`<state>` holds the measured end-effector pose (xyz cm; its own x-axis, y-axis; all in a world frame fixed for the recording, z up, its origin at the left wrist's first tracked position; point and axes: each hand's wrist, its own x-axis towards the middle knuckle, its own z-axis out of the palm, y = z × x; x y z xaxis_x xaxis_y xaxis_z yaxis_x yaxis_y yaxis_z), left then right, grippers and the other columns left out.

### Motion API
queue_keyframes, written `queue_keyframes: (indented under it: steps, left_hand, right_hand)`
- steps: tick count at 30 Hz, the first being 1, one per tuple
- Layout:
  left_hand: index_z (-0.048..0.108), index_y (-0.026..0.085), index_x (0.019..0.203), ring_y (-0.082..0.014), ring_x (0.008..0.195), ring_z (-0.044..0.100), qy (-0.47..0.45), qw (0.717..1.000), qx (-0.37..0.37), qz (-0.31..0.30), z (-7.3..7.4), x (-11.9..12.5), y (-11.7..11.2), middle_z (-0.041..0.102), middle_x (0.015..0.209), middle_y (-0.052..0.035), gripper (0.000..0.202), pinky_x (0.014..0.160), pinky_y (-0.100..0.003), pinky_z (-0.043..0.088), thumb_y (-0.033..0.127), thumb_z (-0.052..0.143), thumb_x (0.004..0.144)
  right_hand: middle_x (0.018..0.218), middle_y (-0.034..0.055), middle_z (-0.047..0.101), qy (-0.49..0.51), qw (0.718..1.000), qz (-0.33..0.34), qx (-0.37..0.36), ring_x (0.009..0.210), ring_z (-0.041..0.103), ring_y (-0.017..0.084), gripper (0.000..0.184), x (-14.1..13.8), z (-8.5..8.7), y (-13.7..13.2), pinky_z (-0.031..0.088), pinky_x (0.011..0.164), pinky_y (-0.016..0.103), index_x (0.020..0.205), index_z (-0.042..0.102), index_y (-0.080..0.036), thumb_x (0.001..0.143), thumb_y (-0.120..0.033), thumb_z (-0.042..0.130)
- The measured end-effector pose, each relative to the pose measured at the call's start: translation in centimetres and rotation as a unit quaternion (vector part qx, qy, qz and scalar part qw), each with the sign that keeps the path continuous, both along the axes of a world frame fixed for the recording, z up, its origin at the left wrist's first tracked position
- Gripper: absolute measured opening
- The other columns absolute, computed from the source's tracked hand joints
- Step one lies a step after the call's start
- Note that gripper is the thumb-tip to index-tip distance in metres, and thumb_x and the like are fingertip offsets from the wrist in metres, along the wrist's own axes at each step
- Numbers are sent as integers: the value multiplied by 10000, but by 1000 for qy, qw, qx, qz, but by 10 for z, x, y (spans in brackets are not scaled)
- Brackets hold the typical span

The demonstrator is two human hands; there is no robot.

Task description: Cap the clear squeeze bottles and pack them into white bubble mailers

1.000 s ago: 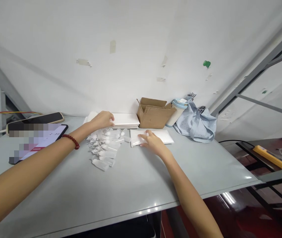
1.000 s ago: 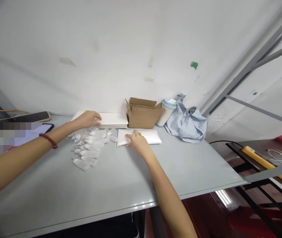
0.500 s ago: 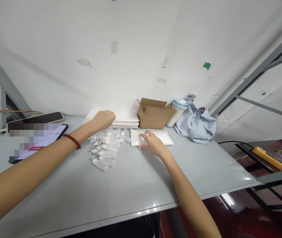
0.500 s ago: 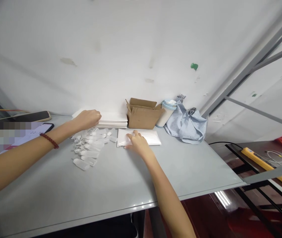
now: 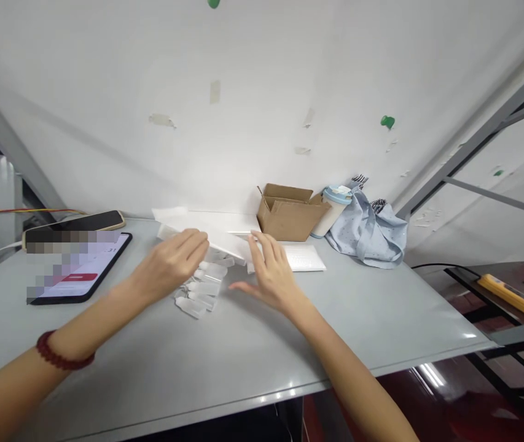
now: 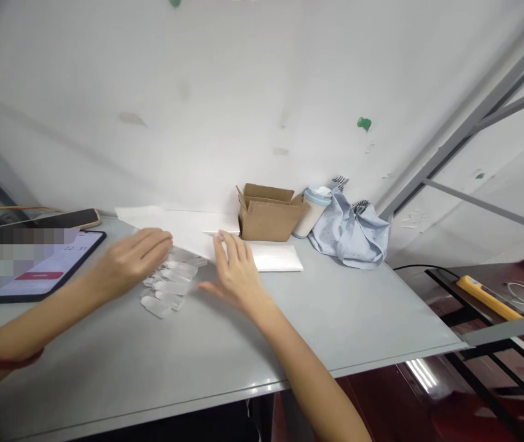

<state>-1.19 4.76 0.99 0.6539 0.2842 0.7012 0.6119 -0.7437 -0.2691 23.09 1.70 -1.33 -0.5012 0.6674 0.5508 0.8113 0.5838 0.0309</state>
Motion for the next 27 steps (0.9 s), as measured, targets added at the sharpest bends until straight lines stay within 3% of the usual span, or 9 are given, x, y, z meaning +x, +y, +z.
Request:
queue_keyframes:
  steps: [6,12,21,24,27]
  left_hand:
    - [636,136,1049,-228,955,680,-30,988,98,-119,-22,19,-35,722,935,-96,205,841,-367,579,37,521,911]
    - [648,68,928,-237,910,696,-12,984,86,-154,-29,27,-61,741,896,-125,150,854,-386,591,9,512,905]
    - [640,109,1005,-217,978,682,-48,986,69,-146,-25,21,-61,745,913,-86,202,843,-363,596,25,475,926]
    - [648,148,946,-200,928,685,-37,988,70,-135,-25,21,-58,744,890,-56,163,827,-362,572,48,524,912]
    - [642,172,872,-220,892,678,-48,994,68,-75,-26,19,-50,738,867,-46,60,811,-394,529,115,621,873]
  right_hand:
    - [1505,287,318,-10,985,14,-173,1394,293,402,1013,-13,11,-23,287,1085,625,1500,212,-60,743,-544,679]
    - [1502,211,357,52,950,22,-306,1371,354,357,964,-11,20,-24,220,1114,630,1502,200,-165,709,-424,682]
    - [1424,160,419,105,911,20,-398,1343,357,351,961,-10,22,-24,245,1106,614,1512,166,-224,733,-424,690]
    - [1348,147,441,102,914,12,-392,1302,374,340,945,-10,21,-21,251,1106,596,1488,210,-215,709,-404,709]
    - [1325,153,416,111,934,-1,-339,1280,378,328,911,-8,17,-17,293,1088,570,1466,225,-205,699,-355,694]
